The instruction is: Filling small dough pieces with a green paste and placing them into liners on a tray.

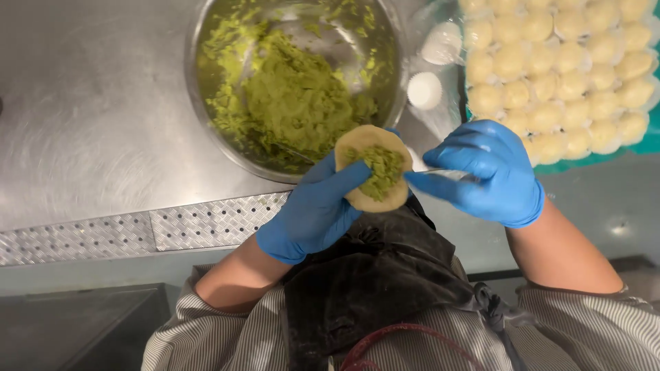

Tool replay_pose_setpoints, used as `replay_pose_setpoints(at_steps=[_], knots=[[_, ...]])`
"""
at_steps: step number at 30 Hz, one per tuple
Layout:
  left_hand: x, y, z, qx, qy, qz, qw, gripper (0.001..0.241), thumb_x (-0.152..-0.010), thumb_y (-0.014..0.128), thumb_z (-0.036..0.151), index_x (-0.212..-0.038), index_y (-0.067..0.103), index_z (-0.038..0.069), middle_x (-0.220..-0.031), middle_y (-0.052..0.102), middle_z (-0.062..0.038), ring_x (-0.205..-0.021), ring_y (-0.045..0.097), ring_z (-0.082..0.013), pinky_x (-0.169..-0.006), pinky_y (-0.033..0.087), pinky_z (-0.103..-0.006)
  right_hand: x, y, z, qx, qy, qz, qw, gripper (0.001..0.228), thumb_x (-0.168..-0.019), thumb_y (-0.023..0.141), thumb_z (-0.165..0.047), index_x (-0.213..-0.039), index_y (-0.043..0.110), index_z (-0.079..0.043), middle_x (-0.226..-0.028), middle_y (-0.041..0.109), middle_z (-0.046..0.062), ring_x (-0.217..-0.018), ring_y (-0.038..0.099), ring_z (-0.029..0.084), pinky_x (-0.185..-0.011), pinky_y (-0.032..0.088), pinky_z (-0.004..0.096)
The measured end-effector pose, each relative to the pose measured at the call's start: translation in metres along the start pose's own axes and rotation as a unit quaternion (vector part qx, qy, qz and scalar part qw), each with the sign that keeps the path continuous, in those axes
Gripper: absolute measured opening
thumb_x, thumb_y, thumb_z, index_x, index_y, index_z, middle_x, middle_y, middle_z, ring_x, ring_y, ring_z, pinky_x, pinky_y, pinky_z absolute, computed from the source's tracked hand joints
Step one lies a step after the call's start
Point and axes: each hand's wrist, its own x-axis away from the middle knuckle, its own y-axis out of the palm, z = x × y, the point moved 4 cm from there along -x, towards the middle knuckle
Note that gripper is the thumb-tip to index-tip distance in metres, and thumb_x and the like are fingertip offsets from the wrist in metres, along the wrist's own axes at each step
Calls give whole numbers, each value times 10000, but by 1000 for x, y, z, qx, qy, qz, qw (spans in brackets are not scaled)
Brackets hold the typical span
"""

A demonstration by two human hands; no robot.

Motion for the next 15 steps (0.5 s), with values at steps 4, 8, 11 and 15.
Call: replay_pose_setpoints(at_steps=[4, 8, 11, 15], knots=[[-14, 19, -20, -74, -45, -33, 996, 453, -1027, 522, 69, -1458, 455, -54, -1340, 600, -181, -1203, 603, -243, -1068, 494, -374, 28, -20, 2, 38, -35, -6, 999, 212, -759, 977, -130, -896, 818, -160, -968, 625, 18, -816, 591, 220, -701, 506, 377], [-34, 50, -40, -117, -59, -84, 988, 413, -1042, 537, 88, -1427, 509, -57, -1307, 639, -162, -1145, 625, -192, -1014, 512, -306, 45, -48, 7, -20, 29, 10, 999, 278, -722, 974, -121, -825, 727, -48, -776, 540, 35, -709, 541, 241, -608, 456, 381], [-54, 53, -68, -56, -94, -48, 993, 444, -1030, 543, 48, -1451, 480, -76, -1311, 635, -199, -1160, 644, -245, -1010, 534, -336, 65, -69, 13, -43, 23, 27, 998, 227, -734, 922, -54, -689, 700, -64, -670, 517, 17, -605, 464, 201, -518, 395, 340], [-80, 80, -87, -113, -44, -93, 988, 386, -1044, 540, 86, -1412, 525, -31, -1340, 634, -167, -1212, 638, -247, -1073, 524, -358, 94, -86, 29, -174, 184, 24, 967, 154, -810, 775, 50, -924, 708, -29, -1006, 576, 115, -872, 567, 272, -792, 493, 377]])
